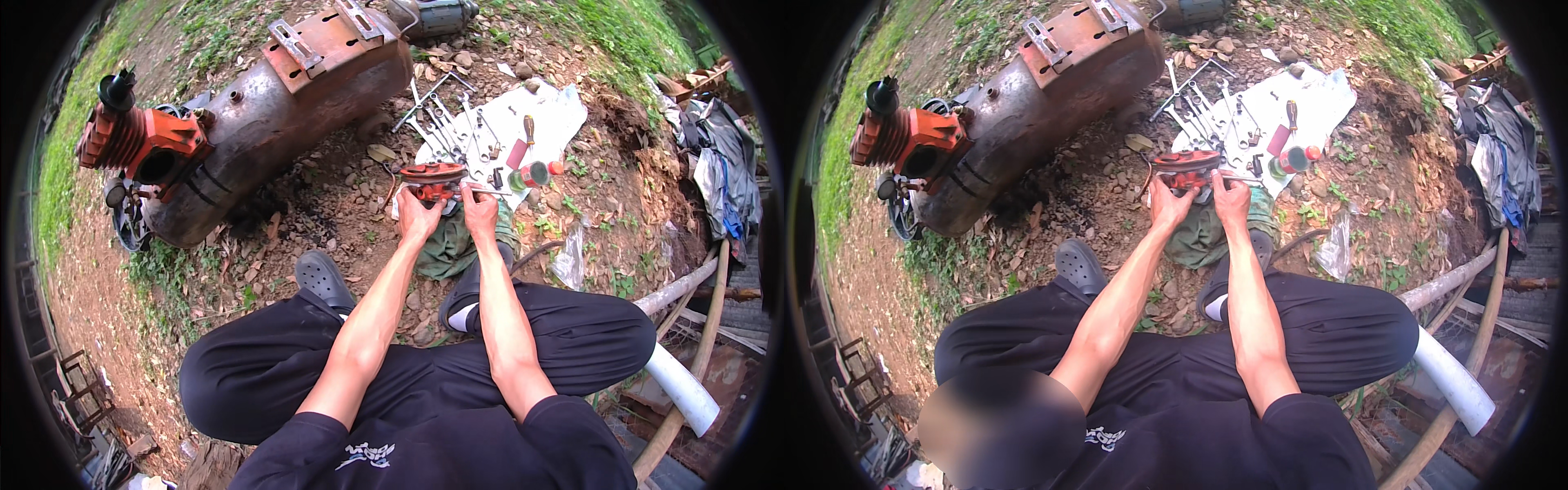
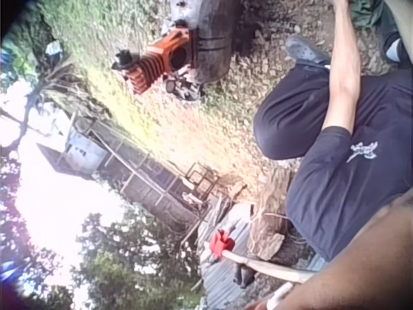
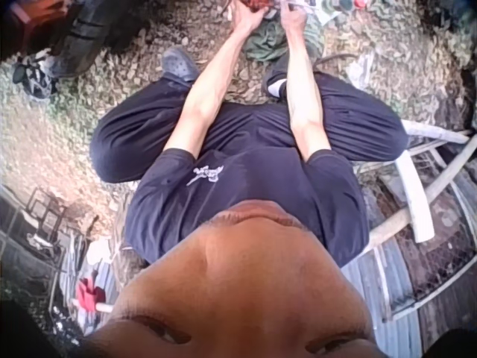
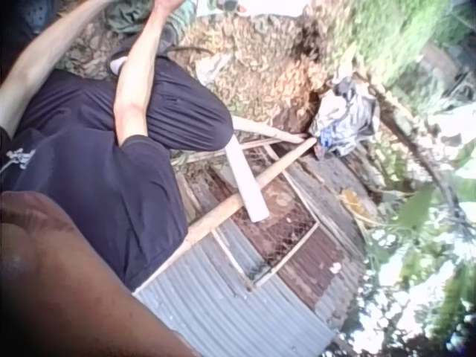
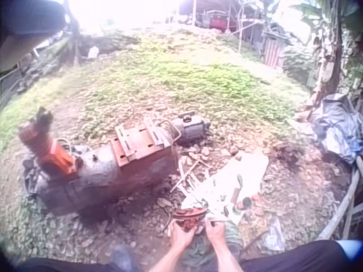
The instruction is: The person sits on the ground and uses a wrench to tighten a bolt on a red mechanical part. They then use a green cloth to wipe the part and continue adjusting it with the wrench.
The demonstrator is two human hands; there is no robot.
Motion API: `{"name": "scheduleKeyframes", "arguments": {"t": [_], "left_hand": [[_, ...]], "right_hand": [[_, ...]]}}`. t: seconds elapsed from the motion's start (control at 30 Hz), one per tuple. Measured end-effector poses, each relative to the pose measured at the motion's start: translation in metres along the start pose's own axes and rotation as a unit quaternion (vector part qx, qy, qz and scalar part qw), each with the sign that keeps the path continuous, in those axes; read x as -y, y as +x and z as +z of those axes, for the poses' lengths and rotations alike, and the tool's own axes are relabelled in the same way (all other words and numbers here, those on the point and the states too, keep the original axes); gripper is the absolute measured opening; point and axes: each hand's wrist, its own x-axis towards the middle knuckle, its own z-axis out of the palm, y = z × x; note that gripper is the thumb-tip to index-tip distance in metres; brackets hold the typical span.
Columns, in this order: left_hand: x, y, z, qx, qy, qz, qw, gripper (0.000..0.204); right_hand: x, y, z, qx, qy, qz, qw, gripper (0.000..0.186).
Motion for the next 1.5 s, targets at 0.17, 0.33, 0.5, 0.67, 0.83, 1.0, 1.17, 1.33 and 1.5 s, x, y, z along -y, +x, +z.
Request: {"name": "scheduleKeyframes", "arguments": {"t": [0.17,0.33,0.5,0.67,0.83,1.0,1.17,1.33,1.5], "left_hand": [[-0.002,0.000,0.000,0.031,-0.017,-0.014,0.999,0.085],[-0.003,0.001,-0.002,0.031,0.018,-0.021,0.999,0.089],[-0.004,0.001,-0.001,0.045,-0.006,-0.032,0.998,0.092],[0.000,0.003,-0.003,0.044,-0.001,-0.012,0.999,0.092],[-0.007,0.000,-0.006,0.055,-0.021,-0.036,0.998,0.092],[0.003,0.007,-0.003,0.050,0.001,-0.014,0.999,0.096],[0.004,0.007,-0.004,0.062,-0.035,-0.033,0.997,0.092],[0.002,0.003,-0.004,0.047,-0.030,-0.026,0.998,0.083],[0.014,0.016,-0.006,0.083,-0.081,-0.026,0.993,0.071]], "right_hand": [[0.002,-0.008,0.015,-0.010,-0.020,-0.039,0.999,0.025],[0.011,-0.006,0.006,-0.065,-0.027,-0.085,0.994,0.024],[0.008,-0.011,0.014,-0.019,-0.053,-0.075,0.996,0.023],[0.001,-0.004,-0.003,-0.082,-0.014,-0.055,0.995,0.025],[0.007,-0.017,0.024,0.005,0.012,-0.054,0.998,0.025],[-0.017,-0.001,-0.006,-0.088,0.037,0.017,0.995,0.027],[0.016,-0.016,0.017,0.048,-0.007,-0.033,0.998,0.027],[-0.018,0.000,-0.005,-0.027,-0.017,0.008,0.999,0.029],[-0.011,0.004,0.002,0.038,0.046,-0.004,0.998,0.027]]}}
